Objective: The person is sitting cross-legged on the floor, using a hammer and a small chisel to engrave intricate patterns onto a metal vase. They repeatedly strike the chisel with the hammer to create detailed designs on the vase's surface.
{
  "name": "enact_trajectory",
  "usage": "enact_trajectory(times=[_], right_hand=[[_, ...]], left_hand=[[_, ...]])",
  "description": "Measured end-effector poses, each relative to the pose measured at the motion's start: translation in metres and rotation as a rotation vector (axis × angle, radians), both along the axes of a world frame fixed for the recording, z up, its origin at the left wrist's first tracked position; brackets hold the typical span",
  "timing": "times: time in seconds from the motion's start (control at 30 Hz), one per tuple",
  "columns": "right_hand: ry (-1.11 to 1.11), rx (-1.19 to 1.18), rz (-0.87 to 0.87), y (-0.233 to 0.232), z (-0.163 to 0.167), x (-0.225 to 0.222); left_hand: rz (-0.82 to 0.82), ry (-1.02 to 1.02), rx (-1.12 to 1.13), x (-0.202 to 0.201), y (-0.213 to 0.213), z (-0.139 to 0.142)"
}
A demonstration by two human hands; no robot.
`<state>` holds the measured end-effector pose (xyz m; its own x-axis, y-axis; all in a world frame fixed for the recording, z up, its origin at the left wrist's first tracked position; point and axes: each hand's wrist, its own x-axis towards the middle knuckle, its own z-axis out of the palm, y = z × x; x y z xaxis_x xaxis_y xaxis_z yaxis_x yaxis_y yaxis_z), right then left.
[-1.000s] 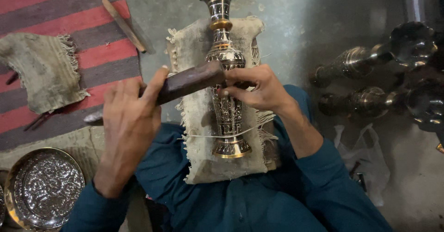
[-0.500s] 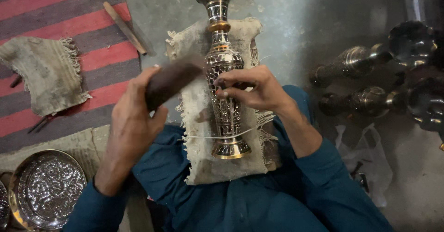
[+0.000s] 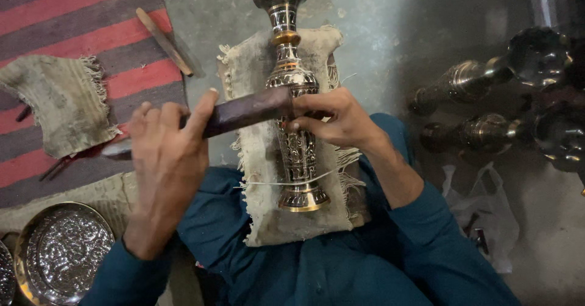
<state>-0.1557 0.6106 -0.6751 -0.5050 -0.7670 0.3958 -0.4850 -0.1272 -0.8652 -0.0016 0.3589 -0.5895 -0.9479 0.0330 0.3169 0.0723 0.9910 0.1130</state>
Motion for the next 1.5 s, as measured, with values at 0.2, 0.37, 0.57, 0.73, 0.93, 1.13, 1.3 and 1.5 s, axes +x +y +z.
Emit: enact_trajectory(times=[0.2, 0.37, 0.57, 0.73, 0.93, 1.13, 1.3, 1.5], right_hand=[[-0.046, 0.064, -0.011, -0.003, -0.001, 0.001], [-0.001, 0.026, -0.071, 0.001, -0.002, 0.006], [-0.231, -0.1, -0.111, -0.001, -0.007, 0.019], [-0.172, -0.021, -0.176, -0.005, 0.0, 0.024], [-0.022, 0.101, -0.114, -0.008, 0.013, 0.015], [0.026, 0.09, 0.012, -0.005, 0.012, 0.005], [-0.066, 0.031, 0.045, -0.006, 0.001, 0.004], [-0.5, -0.276, -0.249, -0.001, -0.016, 0.002]], left_hand=[[-0.012, -0.002, -0.003, -0.001, -0.004, 0.0], [-0.011, -0.06, 0.062, -0.002, -0.004, -0.003], [0.039, -0.1, 0.476, -0.003, 0.003, -0.004], [0.068, -0.146, 0.356, -0.003, -0.002, -0.006], [0.032, 0.04, 0.306, 0.013, -0.014, -0.017], [0.053, 0.126, 0.485, 0.021, -0.008, -0.029], [0.085, 0.029, 0.017, 0.02, -0.01, -0.029], [0.11, 0.112, 0.715, 0.029, -0.004, -0.039]])
